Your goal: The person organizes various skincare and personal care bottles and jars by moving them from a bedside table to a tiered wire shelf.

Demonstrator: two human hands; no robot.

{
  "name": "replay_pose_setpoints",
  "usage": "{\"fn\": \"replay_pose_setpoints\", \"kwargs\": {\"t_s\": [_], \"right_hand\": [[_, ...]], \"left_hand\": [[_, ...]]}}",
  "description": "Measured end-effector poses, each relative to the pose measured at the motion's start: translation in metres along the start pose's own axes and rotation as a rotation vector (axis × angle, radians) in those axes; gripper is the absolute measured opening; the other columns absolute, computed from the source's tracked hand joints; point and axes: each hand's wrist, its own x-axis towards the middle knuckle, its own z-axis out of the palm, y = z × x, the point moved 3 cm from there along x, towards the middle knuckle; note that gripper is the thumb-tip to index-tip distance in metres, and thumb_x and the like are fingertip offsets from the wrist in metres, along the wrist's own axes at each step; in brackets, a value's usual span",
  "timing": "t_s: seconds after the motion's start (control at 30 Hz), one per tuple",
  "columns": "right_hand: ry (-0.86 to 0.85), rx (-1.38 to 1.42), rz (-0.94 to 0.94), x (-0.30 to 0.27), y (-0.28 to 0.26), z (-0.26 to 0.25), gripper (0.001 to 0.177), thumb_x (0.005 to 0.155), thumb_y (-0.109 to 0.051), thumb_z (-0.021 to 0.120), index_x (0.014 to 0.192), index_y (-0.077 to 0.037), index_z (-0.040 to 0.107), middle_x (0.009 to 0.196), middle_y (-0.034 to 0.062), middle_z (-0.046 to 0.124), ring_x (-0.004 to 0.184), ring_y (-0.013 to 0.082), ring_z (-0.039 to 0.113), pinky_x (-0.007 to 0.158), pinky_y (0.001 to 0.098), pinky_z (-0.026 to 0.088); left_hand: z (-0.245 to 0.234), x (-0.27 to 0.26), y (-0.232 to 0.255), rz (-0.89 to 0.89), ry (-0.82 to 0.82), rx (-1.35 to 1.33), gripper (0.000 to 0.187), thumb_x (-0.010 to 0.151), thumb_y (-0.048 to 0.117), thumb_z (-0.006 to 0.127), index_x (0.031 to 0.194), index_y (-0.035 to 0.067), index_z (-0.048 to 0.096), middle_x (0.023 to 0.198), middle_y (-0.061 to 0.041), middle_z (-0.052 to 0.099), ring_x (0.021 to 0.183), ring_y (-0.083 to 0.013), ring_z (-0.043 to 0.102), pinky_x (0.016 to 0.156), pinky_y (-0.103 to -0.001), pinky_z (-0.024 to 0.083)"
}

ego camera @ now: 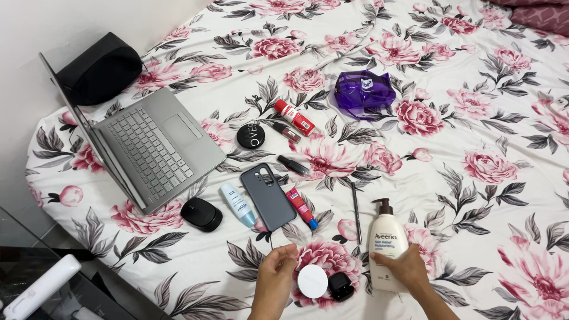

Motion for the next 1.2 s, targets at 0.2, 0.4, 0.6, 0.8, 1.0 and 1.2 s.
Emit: {"fn": "replay_pose_setpoints", "kwargs": {"t_s": [0.2, 0.4, 0.6, 0.8, 1.0, 1.2], "right_hand": [[0.002, 0.137, 0.033, -0.015, -0.011, -0.011, 0.073, 0.069, -0.041, 0.090, 0.116, 0.007, 0.061, 0.093, 0.0237, 0.078, 0.070, 0.0291, 0.078, 0.063, 0.0415, 0.064], [-0.025, 0.424, 0.049, -0.022, -0.034, -0.019, 0.061, 0.077, -0.040, 0.081, 0.119, 0.003, 0.069, 0.094, 0.0172, 0.079, 0.075, 0.0257, 0.075, 0.067, 0.0381, 0.059], [-0.059, 0.589, -0.072, -0.045, -0.110, -0.032, 0.055, 0.091, -0.046, 0.069, 0.118, 0.001, 0.069, 0.092, 0.0144, 0.075, 0.073, 0.0208, 0.069, 0.065, 0.0371, 0.056], [-0.201, 0.729, -0.149, -0.098, -0.219, -0.035, 0.047, 0.099, -0.047, 0.055, 0.118, -0.006, 0.067, 0.089, 0.0080, 0.072, 0.070, 0.0154, 0.066, 0.063, 0.0352, 0.055], [-0.355, 0.831, -0.300, -0.171, -0.322, -0.023, 0.040, 0.101, -0.044, 0.051, 0.118, -0.009, 0.061, 0.092, 0.0080, 0.071, 0.076, 0.0161, 0.066, 0.066, 0.0362, 0.056], [-0.536, 0.858, -0.473, -0.251, -0.407, -0.009, 0.042, 0.098, -0.044, 0.051, 0.125, -0.013, 0.057, 0.103, 0.0073, 0.068, 0.090, 0.0161, 0.066, 0.080, 0.0375, 0.056]], "left_hand": [[0.006, 0.012, -0.017, 0.056, 0.037, -0.062, 0.030, 0.092, 0.014, 0.066, 0.118, 0.001, 0.072, 0.111, -0.010, 0.079, 0.102, -0.0143, 0.071, 0.092, -0.028, 0.054], [0.004, 0.011, -0.007, -0.007, 0.036, -0.083, 0.029, 0.092, 0.012, 0.064, 0.119, 0.004, 0.072, 0.112, -0.008, 0.078, 0.100, -0.0154, 0.073, 0.092, -0.028, 0.056], [-0.004, 0.019, 0.008, 0.085, 0.077, -0.113, 0.029, 0.090, 0.011, 0.065, 0.117, 0.004, 0.074, 0.112, -0.007, 0.078, 0.099, -0.0146, 0.073, 0.090, -0.028, 0.055], [-0.008, 0.029, 0.041, 0.221, -0.006, -0.113, 0.031, 0.094, 0.019, 0.067, 0.122, 0.006, 0.071, 0.110, -0.009, 0.076, 0.098, -0.0146, 0.071, 0.087, -0.027, 0.055], [-0.022, -0.006, 0.128, 0.151, -0.107, -0.152, 0.058, 0.096, 0.041, 0.062, 0.145, 0.013, 0.048, 0.122, -0.004, 0.070, 0.106, -0.0146, 0.066, 0.081, -0.031, 0.053], [-0.072, -0.061, 0.217, 0.338, -0.062, -0.227, 0.069, 0.087, 0.047, 0.072, 0.138, 0.007, 0.050, 0.116, -0.008, 0.071, 0.102, -0.0166, 0.072, 0.074, -0.032, 0.063]]}}
